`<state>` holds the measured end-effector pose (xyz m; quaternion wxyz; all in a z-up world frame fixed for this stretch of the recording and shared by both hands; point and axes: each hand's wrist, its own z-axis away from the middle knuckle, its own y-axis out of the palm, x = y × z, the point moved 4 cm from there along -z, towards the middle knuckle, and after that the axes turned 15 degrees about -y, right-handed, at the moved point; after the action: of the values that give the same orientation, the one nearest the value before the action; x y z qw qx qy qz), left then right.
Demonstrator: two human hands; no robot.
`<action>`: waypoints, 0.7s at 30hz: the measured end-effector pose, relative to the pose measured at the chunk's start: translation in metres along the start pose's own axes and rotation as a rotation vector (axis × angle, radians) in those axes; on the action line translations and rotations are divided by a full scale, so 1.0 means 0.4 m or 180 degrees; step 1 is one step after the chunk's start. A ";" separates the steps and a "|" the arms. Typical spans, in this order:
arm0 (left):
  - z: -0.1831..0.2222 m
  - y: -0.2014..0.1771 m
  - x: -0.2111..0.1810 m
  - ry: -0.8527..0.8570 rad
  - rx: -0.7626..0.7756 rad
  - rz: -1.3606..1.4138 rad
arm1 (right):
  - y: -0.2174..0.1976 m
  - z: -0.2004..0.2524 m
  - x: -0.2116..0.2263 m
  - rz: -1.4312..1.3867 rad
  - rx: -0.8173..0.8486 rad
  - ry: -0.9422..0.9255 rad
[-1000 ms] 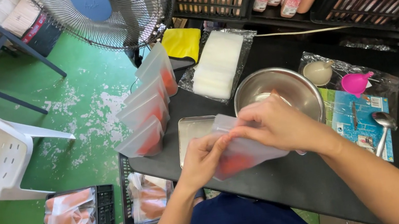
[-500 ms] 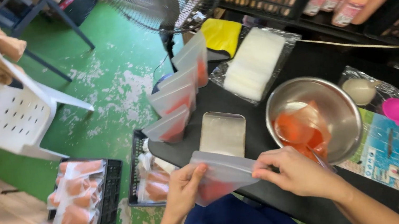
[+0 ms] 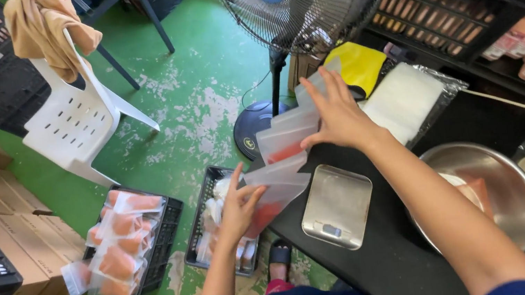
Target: The person fills small plastic pouches with a red sauce using a spoon and a metal bowl, weighing each pouch on a digital scale and placing the filled pouches into a crate.
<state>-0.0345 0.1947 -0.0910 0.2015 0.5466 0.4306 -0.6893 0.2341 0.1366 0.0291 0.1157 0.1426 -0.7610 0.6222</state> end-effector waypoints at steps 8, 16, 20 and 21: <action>-0.134 0.081 0.185 -0.0450 0.0144 -0.0178 | 0.174 -0.190 -0.231 0.0938 0.1664 0.0435; -0.133 0.045 0.178 -0.0538 -0.0052 -0.0016 | 0.347 -0.196 -0.282 0.0730 0.1954 0.0079; -0.127 -0.014 0.182 -0.0585 -0.0343 0.0044 | 0.282 -0.250 -0.154 0.0529 0.1823 -0.0101; -0.119 -0.033 0.185 -0.0612 -0.0458 0.0012 | 0.267 -0.260 -0.119 0.0480 0.1841 -0.0182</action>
<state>-0.0405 0.2549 -0.1562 0.2819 0.4629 0.4567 -0.7055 0.2399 0.2619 -0.0646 0.0023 0.1302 -0.5635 0.8158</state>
